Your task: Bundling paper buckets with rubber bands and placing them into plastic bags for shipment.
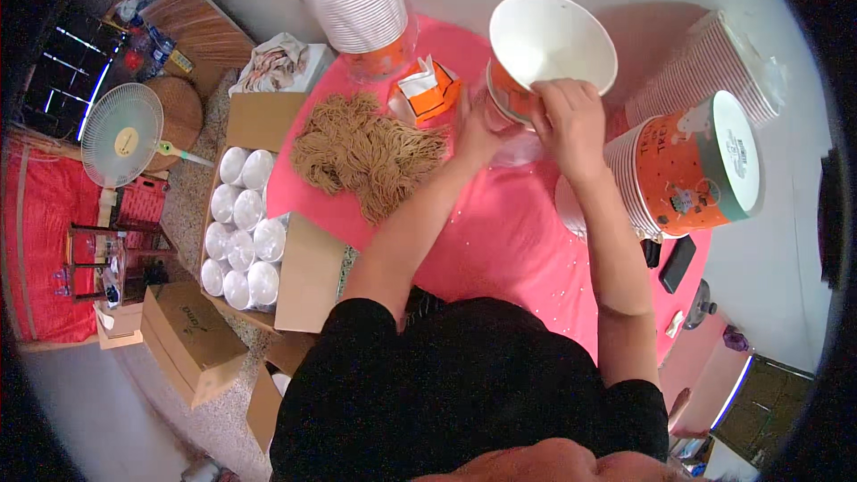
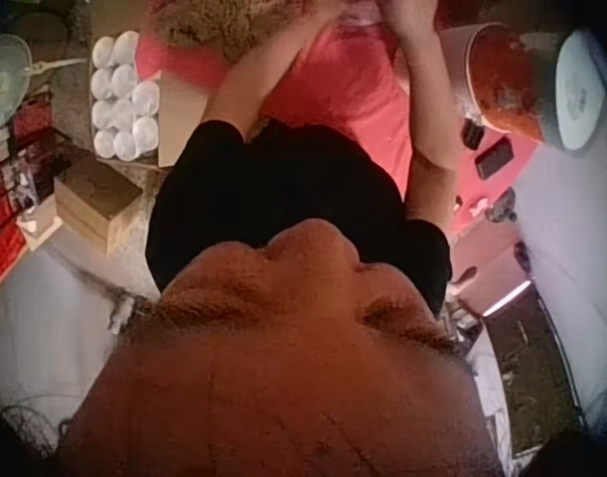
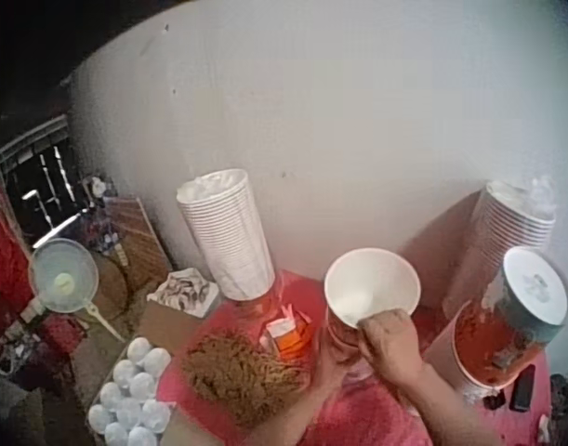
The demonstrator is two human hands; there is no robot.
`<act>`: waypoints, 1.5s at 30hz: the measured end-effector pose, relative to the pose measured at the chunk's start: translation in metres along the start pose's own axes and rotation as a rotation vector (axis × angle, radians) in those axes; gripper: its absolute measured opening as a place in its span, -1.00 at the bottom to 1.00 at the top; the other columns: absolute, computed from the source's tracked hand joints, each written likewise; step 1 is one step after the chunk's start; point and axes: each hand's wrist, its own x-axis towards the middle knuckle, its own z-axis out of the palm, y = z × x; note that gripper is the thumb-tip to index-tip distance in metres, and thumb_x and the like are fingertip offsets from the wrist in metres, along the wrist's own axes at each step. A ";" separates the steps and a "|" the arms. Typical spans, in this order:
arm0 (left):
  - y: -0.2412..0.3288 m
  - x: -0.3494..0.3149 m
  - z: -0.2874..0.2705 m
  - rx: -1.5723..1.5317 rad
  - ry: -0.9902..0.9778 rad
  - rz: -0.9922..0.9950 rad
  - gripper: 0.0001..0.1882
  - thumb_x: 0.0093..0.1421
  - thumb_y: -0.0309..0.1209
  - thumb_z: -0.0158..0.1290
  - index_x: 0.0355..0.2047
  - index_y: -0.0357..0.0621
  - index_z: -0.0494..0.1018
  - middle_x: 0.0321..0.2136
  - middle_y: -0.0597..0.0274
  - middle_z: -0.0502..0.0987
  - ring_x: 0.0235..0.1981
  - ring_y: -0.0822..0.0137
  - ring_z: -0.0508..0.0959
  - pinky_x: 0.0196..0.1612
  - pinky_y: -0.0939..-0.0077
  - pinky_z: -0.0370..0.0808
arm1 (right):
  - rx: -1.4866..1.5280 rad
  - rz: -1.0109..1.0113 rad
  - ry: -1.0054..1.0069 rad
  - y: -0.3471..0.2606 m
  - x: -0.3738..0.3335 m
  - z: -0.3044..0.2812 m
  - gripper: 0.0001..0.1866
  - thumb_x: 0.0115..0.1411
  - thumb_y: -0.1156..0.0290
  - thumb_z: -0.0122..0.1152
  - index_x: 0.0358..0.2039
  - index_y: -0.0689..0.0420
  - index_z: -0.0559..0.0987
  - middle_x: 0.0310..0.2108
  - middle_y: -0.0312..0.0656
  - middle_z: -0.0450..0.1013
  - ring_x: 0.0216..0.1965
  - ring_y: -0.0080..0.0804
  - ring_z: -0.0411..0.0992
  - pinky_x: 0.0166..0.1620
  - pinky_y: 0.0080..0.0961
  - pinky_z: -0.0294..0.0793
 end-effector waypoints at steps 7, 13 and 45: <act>-0.083 0.028 -0.088 0.212 0.064 0.224 -0.78 0.03 -0.43 0.06 -0.31 -0.28 0.46 -0.10 -0.07 0.41 -0.06 0.07 0.41 -0.09 0.23 0.40 | 0.150 -0.041 -0.179 -0.046 -0.063 -0.086 -0.65 -0.19 0.48 0.23 -0.29 0.14 0.48 -0.40 -0.20 0.42 -0.33 -0.24 0.40 -0.20 -0.26 0.33; -0.084 0.006 -0.133 0.378 -0.288 0.260 -0.91 0.02 -0.41 0.00 -0.49 -0.14 0.45 -0.58 0.13 0.47 -0.45 0.09 0.51 -0.39 0.22 0.42 | 0.303 -0.108 -0.442 -0.079 -0.147 -0.079 -0.75 -0.13 0.48 0.17 -0.35 0.18 0.52 -0.39 -0.18 0.45 -0.28 -0.30 0.42 -0.19 -0.30 0.42; 0.111 -0.183 -0.109 -0.683 -0.719 0.073 -0.94 0.06 -0.58 0.00 -0.44 -0.20 0.35 -0.46 0.28 0.40 -0.39 0.43 0.41 -0.27 0.57 0.37 | 0.475 0.362 -0.775 -0.079 -0.173 -0.027 -0.87 -0.13 0.49 0.16 -0.51 0.22 0.45 -0.45 -0.01 0.43 -0.34 -0.04 0.43 -0.31 -0.21 0.40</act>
